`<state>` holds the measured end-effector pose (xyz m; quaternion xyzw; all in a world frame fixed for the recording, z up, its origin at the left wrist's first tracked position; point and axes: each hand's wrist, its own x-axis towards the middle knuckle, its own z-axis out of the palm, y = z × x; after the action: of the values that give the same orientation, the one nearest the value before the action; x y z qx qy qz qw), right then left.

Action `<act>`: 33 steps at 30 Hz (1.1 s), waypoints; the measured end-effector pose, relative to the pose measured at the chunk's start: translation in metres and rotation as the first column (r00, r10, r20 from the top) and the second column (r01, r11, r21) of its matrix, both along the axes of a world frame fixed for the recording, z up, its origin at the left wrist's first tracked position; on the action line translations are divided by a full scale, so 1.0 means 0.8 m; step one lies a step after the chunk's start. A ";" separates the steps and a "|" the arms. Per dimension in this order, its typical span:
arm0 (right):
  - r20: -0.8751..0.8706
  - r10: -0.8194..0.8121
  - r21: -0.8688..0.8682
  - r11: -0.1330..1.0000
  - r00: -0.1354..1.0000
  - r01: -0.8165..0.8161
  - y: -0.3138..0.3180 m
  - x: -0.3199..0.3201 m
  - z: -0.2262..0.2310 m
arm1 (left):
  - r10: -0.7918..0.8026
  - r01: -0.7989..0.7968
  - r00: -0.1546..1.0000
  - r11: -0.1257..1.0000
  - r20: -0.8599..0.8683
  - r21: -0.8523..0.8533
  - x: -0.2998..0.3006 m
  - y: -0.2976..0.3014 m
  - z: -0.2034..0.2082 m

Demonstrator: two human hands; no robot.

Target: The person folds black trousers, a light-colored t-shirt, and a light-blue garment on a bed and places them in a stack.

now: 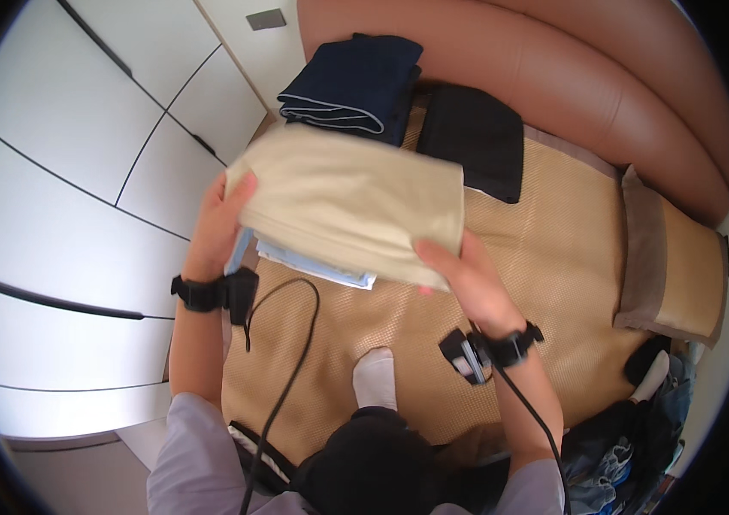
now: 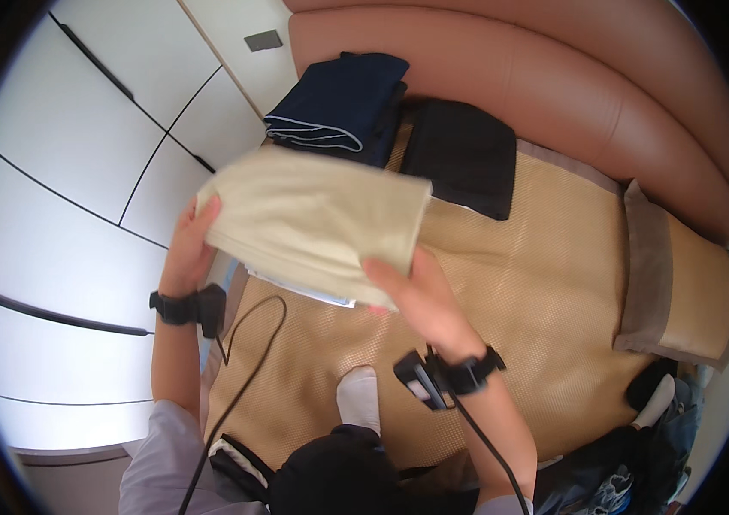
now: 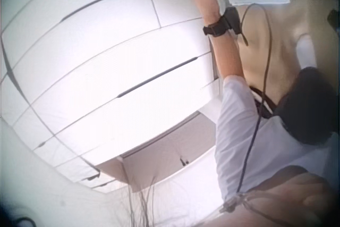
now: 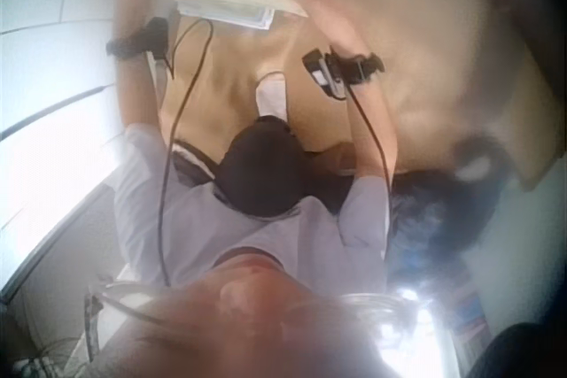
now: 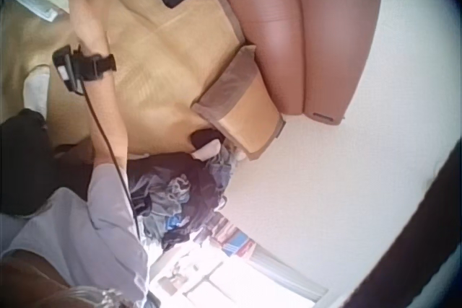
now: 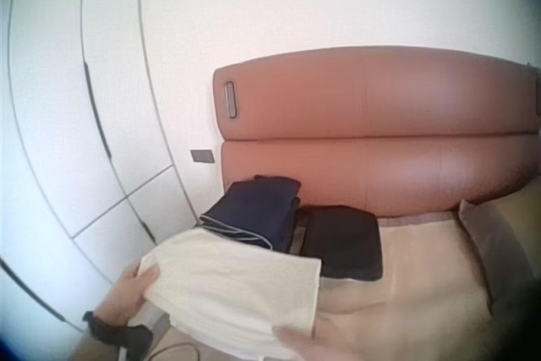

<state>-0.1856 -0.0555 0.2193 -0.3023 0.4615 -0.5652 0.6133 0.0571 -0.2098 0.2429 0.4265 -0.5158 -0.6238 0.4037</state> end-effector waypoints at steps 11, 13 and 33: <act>-0.168 -0.234 0.233 0.935 0.958 0.269 -0.104 0.136 -0.252 | 0.165 -0.259 0.892 0.949 0.420 0.178 0.090 -0.092 -0.227; -0.192 -0.147 0.274 0.941 0.970 0.197 -0.096 0.125 -0.227 | 0.202 -0.279 0.913 0.943 0.356 0.182 0.102 -0.082 -0.239; -0.428 -0.367 0.136 0.877 0.826 0.460 0.097 -0.047 -0.210 | 0.648 0.085 0.572 0.562 0.502 -0.823 -0.055 -0.002 -0.245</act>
<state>-0.2231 0.0218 0.0511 -0.2263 0.6916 -0.5557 0.4021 0.0134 -0.2115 0.0467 0.5154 -0.7627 -0.0062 0.3907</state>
